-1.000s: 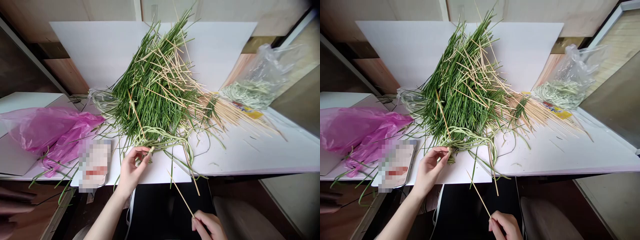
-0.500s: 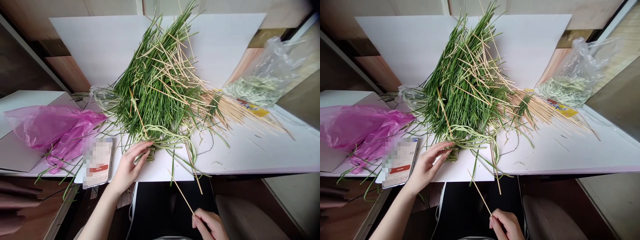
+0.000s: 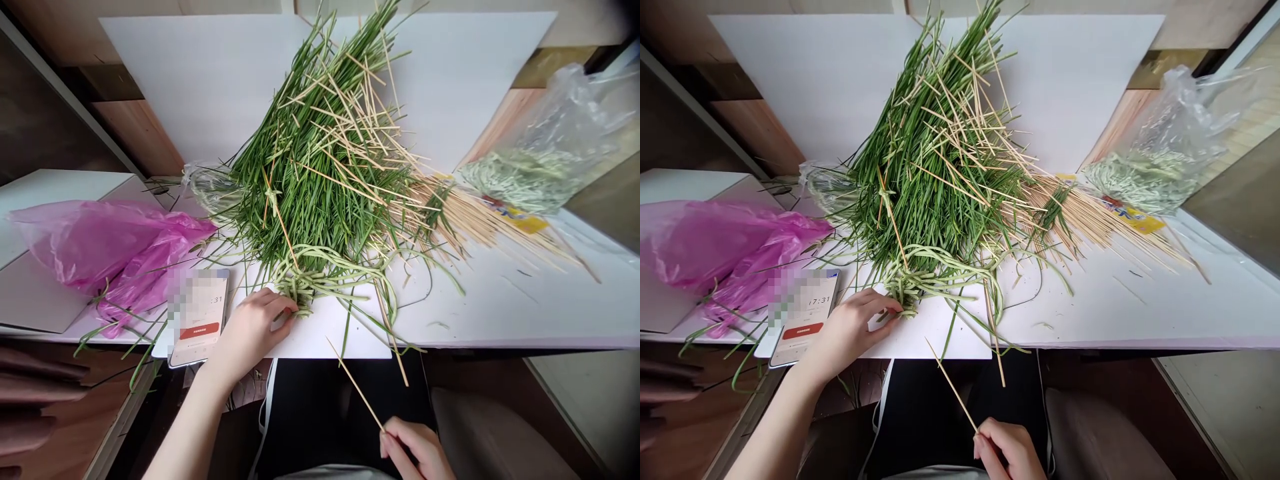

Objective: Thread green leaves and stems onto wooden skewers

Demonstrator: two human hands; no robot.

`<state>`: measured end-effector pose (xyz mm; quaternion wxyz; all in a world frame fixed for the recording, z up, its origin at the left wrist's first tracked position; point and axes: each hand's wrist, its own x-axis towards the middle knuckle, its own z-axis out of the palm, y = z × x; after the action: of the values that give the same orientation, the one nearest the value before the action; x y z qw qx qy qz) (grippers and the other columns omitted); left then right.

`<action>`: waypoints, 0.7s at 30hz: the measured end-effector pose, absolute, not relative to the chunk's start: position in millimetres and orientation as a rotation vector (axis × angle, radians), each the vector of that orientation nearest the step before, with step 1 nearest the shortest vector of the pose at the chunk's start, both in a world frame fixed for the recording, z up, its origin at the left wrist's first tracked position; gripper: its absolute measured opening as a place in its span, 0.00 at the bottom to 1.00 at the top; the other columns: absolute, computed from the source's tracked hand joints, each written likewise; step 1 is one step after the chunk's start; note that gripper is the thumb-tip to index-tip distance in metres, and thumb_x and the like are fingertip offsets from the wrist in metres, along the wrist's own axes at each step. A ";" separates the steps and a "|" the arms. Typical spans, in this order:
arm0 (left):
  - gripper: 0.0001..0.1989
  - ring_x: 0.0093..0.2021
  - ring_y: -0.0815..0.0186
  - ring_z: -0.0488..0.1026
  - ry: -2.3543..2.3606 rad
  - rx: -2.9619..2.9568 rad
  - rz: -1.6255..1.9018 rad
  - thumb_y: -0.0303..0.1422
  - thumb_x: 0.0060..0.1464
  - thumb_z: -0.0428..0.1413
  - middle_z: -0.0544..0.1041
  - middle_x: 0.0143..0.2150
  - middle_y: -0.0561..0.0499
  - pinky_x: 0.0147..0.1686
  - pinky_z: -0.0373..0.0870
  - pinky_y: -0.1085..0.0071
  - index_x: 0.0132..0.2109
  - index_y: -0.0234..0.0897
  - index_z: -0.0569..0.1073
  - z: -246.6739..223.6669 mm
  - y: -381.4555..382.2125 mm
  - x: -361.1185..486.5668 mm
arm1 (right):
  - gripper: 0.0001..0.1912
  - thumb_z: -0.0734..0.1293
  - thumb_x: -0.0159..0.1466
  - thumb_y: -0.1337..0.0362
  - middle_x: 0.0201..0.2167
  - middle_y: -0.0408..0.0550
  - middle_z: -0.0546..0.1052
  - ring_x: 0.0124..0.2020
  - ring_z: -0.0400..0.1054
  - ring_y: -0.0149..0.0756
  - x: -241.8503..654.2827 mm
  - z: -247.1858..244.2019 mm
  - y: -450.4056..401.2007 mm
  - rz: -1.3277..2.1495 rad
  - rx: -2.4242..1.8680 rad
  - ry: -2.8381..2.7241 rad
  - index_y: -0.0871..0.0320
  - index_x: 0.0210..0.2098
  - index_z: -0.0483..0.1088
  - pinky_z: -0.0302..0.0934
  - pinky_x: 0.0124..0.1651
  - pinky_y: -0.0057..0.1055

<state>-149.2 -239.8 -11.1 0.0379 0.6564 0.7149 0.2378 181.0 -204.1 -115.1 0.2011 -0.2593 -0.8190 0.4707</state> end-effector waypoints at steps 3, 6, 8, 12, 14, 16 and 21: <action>0.05 0.39 0.59 0.75 2.254 1.901 0.762 0.31 0.58 0.57 0.79 0.37 0.49 0.41 0.71 0.65 0.42 0.42 0.77 -7.8 -241.8 -149.1 | 0.22 0.55 0.76 0.56 0.20 0.40 0.71 0.20 0.67 0.31 179.9 -111.2 -203.2 1.315 -0.717 -2.280 0.54 0.26 0.64 0.59 0.26 0.25; 0.05 0.38 0.61 0.74 2.228 1.779 0.878 0.30 0.58 0.57 0.78 0.38 0.50 0.40 0.70 0.67 0.42 0.41 0.75 -4.1 -242.0 -144.2 | 0.21 0.55 0.76 0.58 0.20 0.40 0.71 0.21 0.67 0.31 181.6 -113.9 -203.3 1.325 -0.723 -2.276 0.54 0.26 0.64 0.59 0.27 0.25; 0.05 0.38 0.63 0.73 2.138 1.673 1.015 0.30 0.58 0.57 0.77 0.39 0.51 0.38 0.70 0.69 0.43 0.41 0.74 -4.0 -239.5 -134.2 | 0.20 0.57 0.75 0.58 0.20 0.40 0.71 0.21 0.67 0.31 183.4 -118.2 -204.0 1.307 -0.735 -2.245 0.54 0.27 0.64 0.59 0.27 0.25; 0.07 0.34 0.67 0.73 1.805 1.362 1.342 0.32 0.60 0.57 0.77 0.38 0.50 0.36 0.71 0.71 0.45 0.38 0.74 -15.6 -228.8 -100.3 | 0.19 0.57 0.75 0.60 0.20 0.39 0.69 0.20 0.65 0.30 186.8 -126.3 -204.8 1.249 -0.725 -2.157 0.54 0.28 0.65 0.58 0.26 0.24; 0.08 0.36 0.65 0.74 1.667 1.215 1.448 0.34 0.60 0.58 0.77 0.38 0.48 0.38 0.73 0.70 0.45 0.37 0.75 -25.0 -223.6 -83.6 | 0.19 0.57 0.75 0.61 0.20 0.38 0.68 0.18 0.63 0.29 188.5 -127.8 -204.4 1.232 -0.732 -2.132 0.54 0.28 0.64 0.56 0.24 0.24; 0.09 0.38 0.64 0.75 1.590 1.109 1.511 0.37 0.60 0.59 0.78 0.39 0.47 0.39 0.74 0.69 0.45 0.37 0.76 -33.4 -220.6 -71.9 | 0.19 0.57 0.76 0.61 0.19 0.38 0.68 0.17 0.61 0.28 190.3 -127.5 -203.9 1.224 -0.752 -2.120 0.54 0.28 0.64 0.55 0.23 0.23; 0.11 0.38 0.64 0.75 1.554 1.041 1.539 0.38 0.60 0.61 0.80 0.42 0.45 0.38 0.74 0.70 0.46 0.37 0.80 -42.1 -221.0 -66.4 | 0.20 0.57 0.76 0.59 0.21 0.40 0.69 0.21 0.65 0.30 196.1 -126.1 -204.3 1.222 -0.822 -2.157 0.54 0.28 0.64 0.59 0.27 0.24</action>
<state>-66.4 -221.0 -42.1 0.3518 0.4023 0.6005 0.5948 196.1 -204.3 -126.1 0.2616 -0.3038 -0.7971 0.4515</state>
